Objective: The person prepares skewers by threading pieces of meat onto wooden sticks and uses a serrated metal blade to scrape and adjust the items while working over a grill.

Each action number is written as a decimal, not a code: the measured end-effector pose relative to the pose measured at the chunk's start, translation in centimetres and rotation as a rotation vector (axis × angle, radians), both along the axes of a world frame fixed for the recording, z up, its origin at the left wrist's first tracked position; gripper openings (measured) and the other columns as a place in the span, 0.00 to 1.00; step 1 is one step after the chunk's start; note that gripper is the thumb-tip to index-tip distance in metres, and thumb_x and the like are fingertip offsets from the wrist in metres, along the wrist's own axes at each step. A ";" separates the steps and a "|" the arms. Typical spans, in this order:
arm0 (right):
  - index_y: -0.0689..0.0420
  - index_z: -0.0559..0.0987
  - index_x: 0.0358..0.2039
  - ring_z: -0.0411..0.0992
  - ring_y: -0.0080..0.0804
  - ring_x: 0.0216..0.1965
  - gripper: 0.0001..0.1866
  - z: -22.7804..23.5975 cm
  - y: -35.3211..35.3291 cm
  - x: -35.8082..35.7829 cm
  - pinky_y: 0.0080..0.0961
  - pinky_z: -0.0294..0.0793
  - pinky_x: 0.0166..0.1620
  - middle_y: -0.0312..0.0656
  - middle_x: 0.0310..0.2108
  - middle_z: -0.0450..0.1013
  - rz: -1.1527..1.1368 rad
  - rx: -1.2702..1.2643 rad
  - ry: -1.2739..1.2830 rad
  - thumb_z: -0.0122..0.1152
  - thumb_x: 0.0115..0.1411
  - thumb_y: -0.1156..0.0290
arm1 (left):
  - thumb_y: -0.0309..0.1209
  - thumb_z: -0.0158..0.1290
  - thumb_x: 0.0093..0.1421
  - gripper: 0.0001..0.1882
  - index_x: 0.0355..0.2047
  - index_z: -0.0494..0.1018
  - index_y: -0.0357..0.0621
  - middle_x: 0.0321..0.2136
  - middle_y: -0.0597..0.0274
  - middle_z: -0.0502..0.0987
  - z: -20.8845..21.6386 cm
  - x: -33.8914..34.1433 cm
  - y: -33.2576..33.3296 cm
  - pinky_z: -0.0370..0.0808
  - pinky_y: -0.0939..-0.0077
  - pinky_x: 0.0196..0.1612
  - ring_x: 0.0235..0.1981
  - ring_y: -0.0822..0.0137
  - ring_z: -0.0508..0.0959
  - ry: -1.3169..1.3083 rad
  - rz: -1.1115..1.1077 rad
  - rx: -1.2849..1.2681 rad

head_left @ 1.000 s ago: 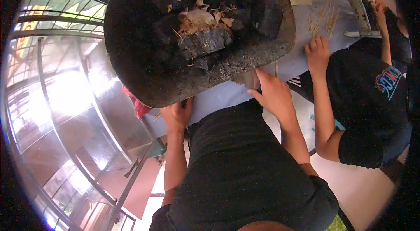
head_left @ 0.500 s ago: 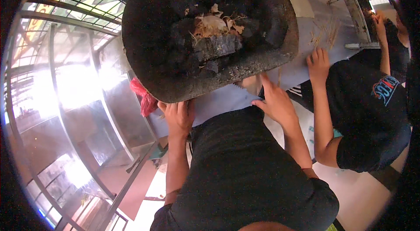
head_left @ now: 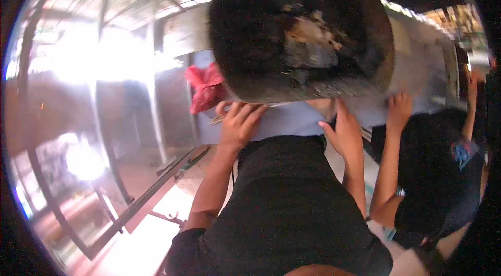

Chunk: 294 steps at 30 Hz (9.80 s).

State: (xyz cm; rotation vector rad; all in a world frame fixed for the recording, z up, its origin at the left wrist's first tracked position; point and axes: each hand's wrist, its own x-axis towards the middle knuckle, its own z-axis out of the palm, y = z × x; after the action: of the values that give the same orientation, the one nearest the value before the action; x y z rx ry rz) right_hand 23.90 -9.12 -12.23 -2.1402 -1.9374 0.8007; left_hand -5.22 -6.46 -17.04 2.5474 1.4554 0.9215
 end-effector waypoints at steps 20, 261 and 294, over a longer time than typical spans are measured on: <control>0.59 0.54 0.67 0.62 0.57 0.60 0.42 -1.4 -0.5 0.6 0.41 0.64 0.58 0.57 0.63 0.59 0.060 0.080 -0.124 0.60 0.56 0.60 | 0.33 0.54 0.50 0.18 0.43 0.76 0.57 0.35 0.72 0.73 -1.3 0.2 -0.8 0.61 0.60 0.48 0.38 0.70 0.71 -0.101 -0.068 0.099; 0.64 0.80 0.41 0.69 0.19 0.23 0.12 -16.4 -74.6 130.4 0.14 0.66 0.26 0.38 0.30 0.77 -2.054 1.389 0.862 0.60 0.62 0.70 | 0.41 0.52 0.62 0.19 0.43 0.76 0.37 0.28 0.47 0.80 -7.1 111.3 -46.6 0.75 0.62 0.38 0.32 0.52 0.81 0.577 -0.468 -0.987; 0.62 0.79 0.37 0.76 0.38 0.35 0.24 -38.2 -80.4 88.6 0.38 0.75 0.40 0.50 0.32 0.76 -1.219 -0.834 0.706 0.52 0.59 0.51 | 0.42 0.36 0.70 0.23 0.31 0.72 0.36 0.26 0.51 0.78 -5.5 87.0 -58.0 0.72 0.63 0.43 0.33 0.51 0.78 -0.149 -0.013 -1.229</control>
State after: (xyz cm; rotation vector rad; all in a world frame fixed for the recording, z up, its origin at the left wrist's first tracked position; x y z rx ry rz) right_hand 112.45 -89.52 -50.42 -2.2643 0.1999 1.7605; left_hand 81.81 -64.43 -22.51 1.5155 1.3093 0.0688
